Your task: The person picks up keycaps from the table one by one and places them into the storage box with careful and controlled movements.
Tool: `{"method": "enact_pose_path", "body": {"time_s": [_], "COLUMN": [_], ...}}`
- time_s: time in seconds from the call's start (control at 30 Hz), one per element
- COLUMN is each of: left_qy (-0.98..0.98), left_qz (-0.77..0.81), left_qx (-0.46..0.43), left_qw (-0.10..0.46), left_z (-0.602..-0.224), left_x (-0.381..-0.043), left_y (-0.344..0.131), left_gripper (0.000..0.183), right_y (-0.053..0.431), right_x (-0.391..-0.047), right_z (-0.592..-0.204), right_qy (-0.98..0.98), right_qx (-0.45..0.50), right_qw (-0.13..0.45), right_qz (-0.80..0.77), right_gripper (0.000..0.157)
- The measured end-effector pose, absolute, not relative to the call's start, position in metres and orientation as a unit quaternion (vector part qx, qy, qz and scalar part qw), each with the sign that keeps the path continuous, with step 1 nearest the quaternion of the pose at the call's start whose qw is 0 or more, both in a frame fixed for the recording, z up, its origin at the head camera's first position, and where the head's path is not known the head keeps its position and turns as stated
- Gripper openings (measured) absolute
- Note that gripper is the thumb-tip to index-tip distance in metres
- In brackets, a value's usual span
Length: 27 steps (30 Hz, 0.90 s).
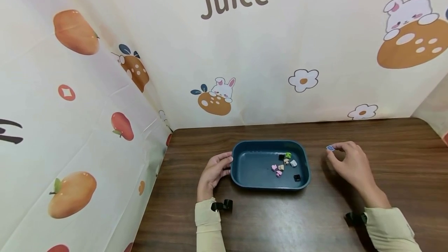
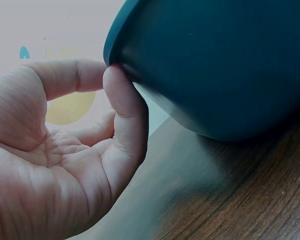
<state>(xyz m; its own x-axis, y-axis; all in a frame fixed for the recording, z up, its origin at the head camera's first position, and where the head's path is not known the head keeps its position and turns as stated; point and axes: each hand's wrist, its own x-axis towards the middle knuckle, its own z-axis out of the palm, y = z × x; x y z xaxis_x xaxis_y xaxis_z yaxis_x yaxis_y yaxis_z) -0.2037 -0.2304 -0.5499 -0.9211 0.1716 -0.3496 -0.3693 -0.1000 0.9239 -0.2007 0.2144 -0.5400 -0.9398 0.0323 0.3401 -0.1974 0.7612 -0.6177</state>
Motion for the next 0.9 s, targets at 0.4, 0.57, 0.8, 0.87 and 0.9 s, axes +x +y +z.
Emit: {"method": "enact_pose_path", "body": {"time_s": [0.4, 0.57, 0.8, 0.87, 0.9], "left_qy": [0.647, 0.645, 0.646, 0.645, 0.644], "left_qz": [0.736, 0.738, 0.738, 0.739, 0.74], "left_qx": [-0.072, -0.075, -0.071, -0.071, -0.071], "left_qw": [0.186, 0.184, 0.181, 0.18, 0.18], "left_z": [-0.548, -0.549, -0.551, -0.55, -0.55], "left_x": [-0.204, -0.204, -0.203, -0.203, -0.202], "left_y": [-0.232, -0.232, -0.231, -0.231, -0.231], "left_gripper": [0.047, 0.047, 0.043, 0.042, 0.042], "right_y": [0.21, 0.208, 0.204, 0.203, 0.202], "right_x": [-0.199, -0.197, -0.193, -0.193, -0.193], "right_z": [-0.538, -0.538, -0.538, -0.538, -0.538], "right_qy": [-0.921, -0.92, -0.92, -0.919, -0.918], "right_qx": [0.046, 0.049, 0.051, 0.054, 0.055], "right_qw": [0.171, 0.17, 0.171, 0.174, 0.175], "right_qz": [0.347, 0.35, 0.349, 0.35, 0.35], "right_gripper": [0.026, 0.024, 0.022, 0.022, 0.021]}}
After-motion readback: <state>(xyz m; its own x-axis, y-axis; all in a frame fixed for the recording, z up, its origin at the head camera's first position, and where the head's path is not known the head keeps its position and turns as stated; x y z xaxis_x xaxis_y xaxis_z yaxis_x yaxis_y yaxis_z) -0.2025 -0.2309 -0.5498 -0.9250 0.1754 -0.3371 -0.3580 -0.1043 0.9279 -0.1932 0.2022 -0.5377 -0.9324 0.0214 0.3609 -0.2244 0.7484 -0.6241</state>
